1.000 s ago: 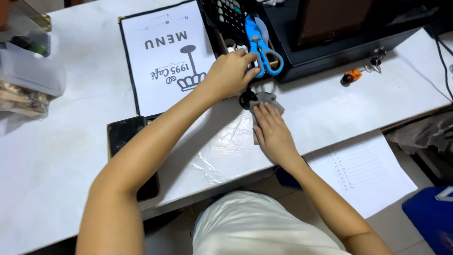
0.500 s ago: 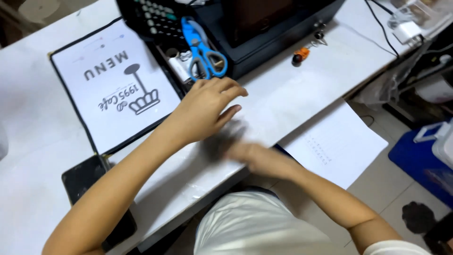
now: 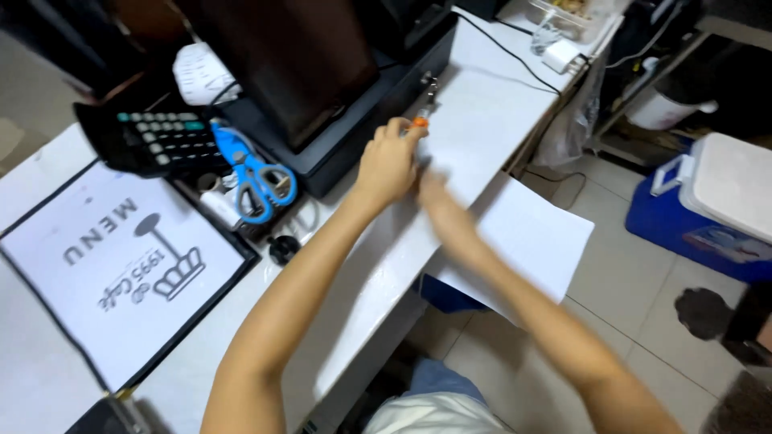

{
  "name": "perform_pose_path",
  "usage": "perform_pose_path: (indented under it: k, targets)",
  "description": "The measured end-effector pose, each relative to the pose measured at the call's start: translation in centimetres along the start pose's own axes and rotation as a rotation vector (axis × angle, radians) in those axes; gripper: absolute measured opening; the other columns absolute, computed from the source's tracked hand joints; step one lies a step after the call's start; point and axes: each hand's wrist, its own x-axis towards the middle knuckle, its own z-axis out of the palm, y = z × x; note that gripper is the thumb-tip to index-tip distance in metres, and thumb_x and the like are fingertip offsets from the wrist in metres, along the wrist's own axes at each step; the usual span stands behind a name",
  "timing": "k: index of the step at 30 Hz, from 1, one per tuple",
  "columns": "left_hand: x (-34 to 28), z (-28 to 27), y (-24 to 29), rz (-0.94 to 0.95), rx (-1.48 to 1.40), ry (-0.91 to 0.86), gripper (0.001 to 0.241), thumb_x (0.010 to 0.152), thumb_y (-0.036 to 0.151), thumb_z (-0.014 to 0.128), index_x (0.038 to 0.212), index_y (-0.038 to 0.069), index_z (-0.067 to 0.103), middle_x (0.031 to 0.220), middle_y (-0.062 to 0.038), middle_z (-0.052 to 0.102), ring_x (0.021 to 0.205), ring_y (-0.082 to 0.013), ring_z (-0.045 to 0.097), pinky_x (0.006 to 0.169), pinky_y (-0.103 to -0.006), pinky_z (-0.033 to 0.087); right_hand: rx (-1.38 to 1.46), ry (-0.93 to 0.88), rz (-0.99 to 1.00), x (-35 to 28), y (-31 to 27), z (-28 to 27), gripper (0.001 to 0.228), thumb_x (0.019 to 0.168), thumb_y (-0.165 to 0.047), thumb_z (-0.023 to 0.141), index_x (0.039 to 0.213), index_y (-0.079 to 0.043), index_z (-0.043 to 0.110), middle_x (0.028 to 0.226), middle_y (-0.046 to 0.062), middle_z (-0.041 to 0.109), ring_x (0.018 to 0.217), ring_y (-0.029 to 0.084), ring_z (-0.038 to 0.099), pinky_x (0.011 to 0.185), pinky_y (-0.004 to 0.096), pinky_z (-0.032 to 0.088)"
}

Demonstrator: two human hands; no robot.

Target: Organizing various items on a coffee shop service counter, including electronics, fruit, and cleaning the surface.

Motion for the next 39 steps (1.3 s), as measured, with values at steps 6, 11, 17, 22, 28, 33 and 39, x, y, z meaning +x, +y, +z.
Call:
perform_pose_path:
  k: [6, 11, 17, 22, 28, 33, 39]
  targets:
    - [3.2, 4.3, -1.1, -0.145, 0.129, -0.137, 0.035, 0.084, 0.013, 0.067, 0.119, 0.016, 0.068, 0.119, -0.025, 0.056, 0.102, -0.0466, 0.057, 0.076, -0.0513, 0.054, -0.276, -0.645, -0.796, -12.5, -1.1, 5.0, 0.037, 0.098, -0.006, 0.053, 0.133, -0.001, 0.062, 0.135, 0.019, 0.064, 0.131, 0.034, 0.059, 0.114, 0.042, 0.045]
    - [2.8, 5.0, -0.8, -0.175, 0.005, -0.068, 0.016, 0.096, 0.02, 0.064, 0.111, 0.015, 0.068, 0.109, -0.023, 0.06, 0.098, -0.0403, 0.063, 0.082, -0.0489, 0.055, -0.111, -0.11, -0.471, -0.2, -1.5, -11.7, 0.048, 0.096, 0.004, 0.037, 0.136, -0.006, 0.062, 0.133, 0.014, 0.068, 0.127, 0.027, 0.063, 0.113, 0.038, 0.046]
    - [3.2, 4.0, 1.6, -0.32, -0.302, 0.195, 0.019, 0.106, 0.02, 0.055, 0.118, 0.006, 0.061, 0.098, -0.022, 0.069, 0.088, -0.0371, 0.069, 0.078, -0.0454, 0.055, -0.33, 0.183, -0.701, 22.3, 5.6, -13.0, 0.05, 0.088, 0.004, 0.039, 0.134, 0.005, 0.059, 0.138, 0.03, 0.057, 0.125, 0.043, 0.052, 0.111, 0.046, 0.039]
    - [5.8, 6.1, 3.5, -0.404, -0.443, 0.34, 0.02, 0.112, 0.017, 0.049, 0.118, 0.0, 0.054, 0.098, -0.018, 0.074, 0.087, -0.0348, 0.075, 0.079, -0.0412, 0.057, -0.714, -0.147, -0.908, 8.2, 2.9, -11.2, 0.034, 0.096, -0.001, 0.043, 0.126, 0.008, 0.055, 0.116, 0.026, 0.058, 0.102, 0.04, 0.061, 0.09, 0.045, 0.051]
    - [7.3, 8.9, 8.0, -0.341, 0.179, 0.234, 0.032, 0.087, 0.008, 0.069, 0.117, -0.001, 0.06, 0.121, -0.029, 0.061, 0.105, -0.0471, 0.059, 0.089, -0.0527, 0.049, -0.068, -0.83, -0.61, 2.0, 1.3, -26.1, 0.065, 0.075, 0.01, 0.042, 0.136, -0.001, 0.064, 0.15, 0.015, 0.059, 0.142, 0.029, 0.053, 0.121, 0.038, 0.04]
    - [10.0, 8.9, 13.2, -0.16, 0.073, 0.324, 0.024, 0.091, 0.002, 0.065, 0.115, 0.005, 0.06, 0.133, -0.022, 0.058, 0.113, -0.0418, 0.059, 0.096, -0.0488, 0.048, 0.559, -0.177, 0.087, 3.1, 9.0, -37.3, 0.05, 0.09, 0.006, 0.049, 0.137, 0.0, 0.066, 0.136, 0.015, 0.065, 0.12, 0.024, 0.061, 0.103, 0.034, 0.048]
    - [14.5, 14.1, 13.7, -0.229, -0.065, 0.065, 0.024, 0.097, 0.004, 0.061, 0.12, 0.01, 0.065, 0.131, -0.007, 0.064, 0.106, -0.0324, 0.065, 0.088, -0.0455, 0.054, 0.228, -0.069, -0.316, 7.4, 2.5, -40.0, 0.048, 0.088, 0.008, 0.049, 0.134, 0.003, 0.064, 0.14, 0.01, 0.065, 0.13, 0.02, 0.059, 0.112, 0.03, 0.043]
